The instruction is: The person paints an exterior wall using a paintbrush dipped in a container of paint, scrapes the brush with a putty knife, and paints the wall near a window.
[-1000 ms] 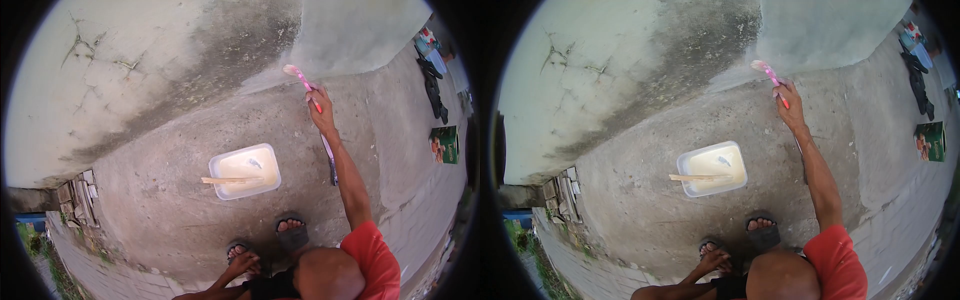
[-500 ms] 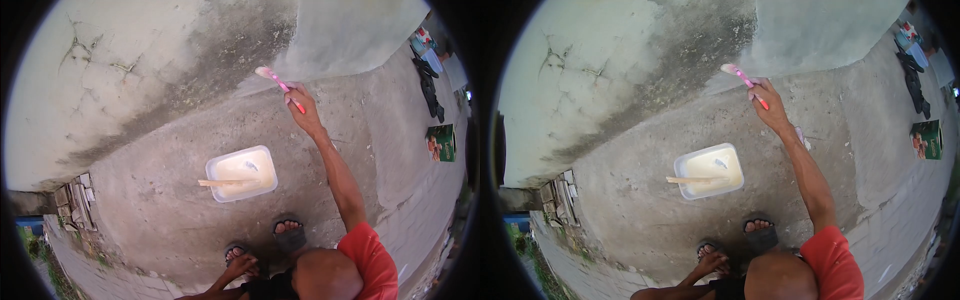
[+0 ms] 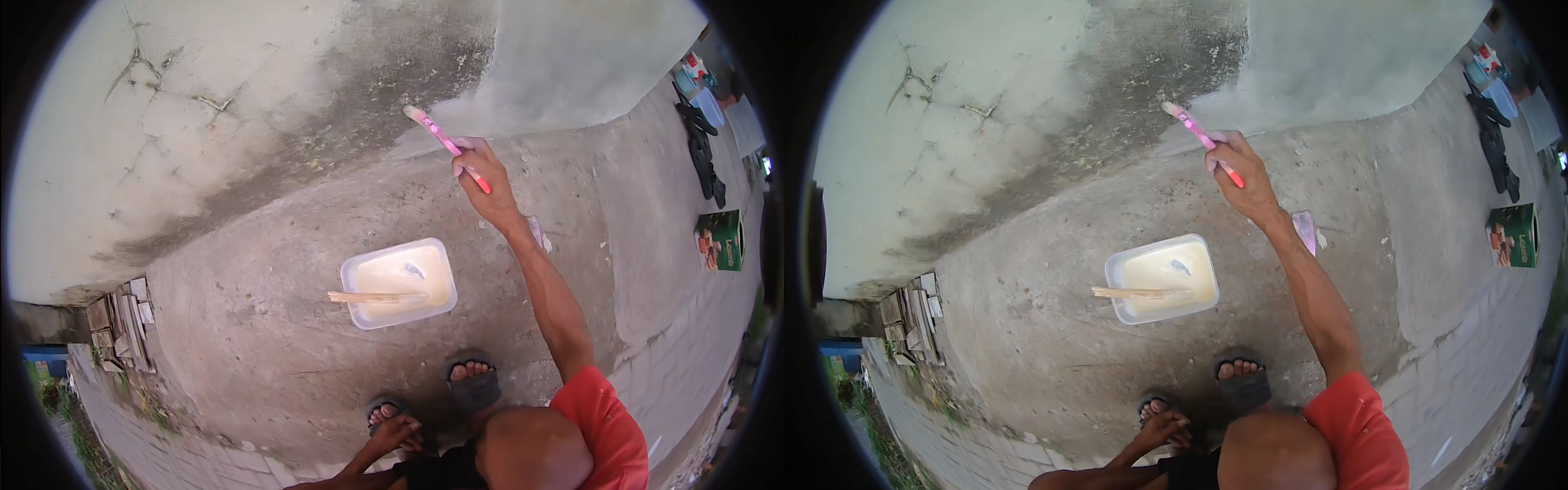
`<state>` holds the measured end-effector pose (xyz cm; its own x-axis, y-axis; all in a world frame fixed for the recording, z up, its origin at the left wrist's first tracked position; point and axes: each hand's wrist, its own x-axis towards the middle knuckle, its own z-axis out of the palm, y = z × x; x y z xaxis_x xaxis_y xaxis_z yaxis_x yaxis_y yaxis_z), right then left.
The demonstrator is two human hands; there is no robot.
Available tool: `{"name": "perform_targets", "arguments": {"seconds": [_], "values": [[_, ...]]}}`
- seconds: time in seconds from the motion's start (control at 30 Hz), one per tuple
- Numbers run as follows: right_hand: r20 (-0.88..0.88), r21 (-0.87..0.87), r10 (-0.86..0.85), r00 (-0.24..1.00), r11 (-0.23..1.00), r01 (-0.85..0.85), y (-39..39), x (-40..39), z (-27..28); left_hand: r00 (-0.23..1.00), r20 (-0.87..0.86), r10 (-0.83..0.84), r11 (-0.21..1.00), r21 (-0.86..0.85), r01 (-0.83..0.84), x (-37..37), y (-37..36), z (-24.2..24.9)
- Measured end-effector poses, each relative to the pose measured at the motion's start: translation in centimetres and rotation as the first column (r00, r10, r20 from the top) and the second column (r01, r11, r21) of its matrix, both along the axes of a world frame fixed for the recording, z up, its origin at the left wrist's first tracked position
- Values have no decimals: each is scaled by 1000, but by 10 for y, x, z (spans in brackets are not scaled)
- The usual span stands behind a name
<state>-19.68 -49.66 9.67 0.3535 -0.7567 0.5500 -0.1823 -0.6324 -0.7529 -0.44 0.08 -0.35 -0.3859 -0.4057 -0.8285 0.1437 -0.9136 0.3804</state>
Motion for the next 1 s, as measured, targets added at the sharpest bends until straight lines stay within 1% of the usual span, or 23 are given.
{"name": "perform_targets", "arguments": {"seconds": [0.07,0.1,0.17,0.2,0.27,0.33,0.4,0.43,0.5,0.57,0.6,0.63,0.7,0.73,0.8,0.87,0.93,0.97,1.0], "values": [[39,-26,-205,978,978,206,-28,-43,-2,1000,-30,8,1000,-30,-9,1,2,2],[33,-29,-200,979,979,201,-27,-52,0,999,-36,13,999,-32,-14,0,2,1],[101,-172,-438,893,877,449,-24,-61,-2,1000,4,-25,999,-44,25,0,3,-2],[48,-281,-513,857,816,505,-21,-53,-7,1000,3,-21,999,-44,21,1,1,-2],[47,-215,-477,878,853,475,-8,-16,-19,999,-34,-22,999,-28,21,2,0,1],[-93,-253,-286,954,933,255,5,23,-20,999,-17,-27,999,-24,27,1,4,-3],[-133,-82,-19,991,997,8,17,49,-18,999,0,-41,999,-30,41,2,2,-3],[-132,-85,-23,991,996,12,18,46,-12,999,4,-33,999,-15,33,1,2,-1],[-95,44,50,994,998,-46,17,34,3,1000,4,-23,1000,-9,23,1,1,0],[27,-28,-110,994,993,110,-3,-6,12,999,34,-40,997,-62,42,-1,2,0],[87,-36,-207,975,977,210,-11,-27,15,999,30,-30,997,-67,32,-1,3,-1],[67,-99,-321,945,940,326,-19,-50,12,1000,10,-13,998,-63,14,0,4,-1],[120,-191,-474,872,851,489,-26,-70,13,1000,-13,8,998,-61,-9,0,3,-4],[117,-191,-472,874,853,486,-25,-67,9,1000,-19,0,999,-43,-1,1,2,-4],[87,-216,-549,831,804,554,-19,-47,-1,1000,-24,-17,1000,-23,17,2,3,-4],[-24,-218,-371,928,908,357,-7,-12,-11,999,-15,-31,999,-33,30,2,2,-3],[-42,-78,-130,991,989,126,9,11,-13,999,-10,-41,999,-33,41,3,1,-3],[-40,-78,-132,990,989,129,10,8,-10,999,-7,-42,999,-30,42,2,1,-3],[-56,-20,-38,998,999,37,11,2,-6,999,-5,-44,999,-31,44,2,2,-2]]}}
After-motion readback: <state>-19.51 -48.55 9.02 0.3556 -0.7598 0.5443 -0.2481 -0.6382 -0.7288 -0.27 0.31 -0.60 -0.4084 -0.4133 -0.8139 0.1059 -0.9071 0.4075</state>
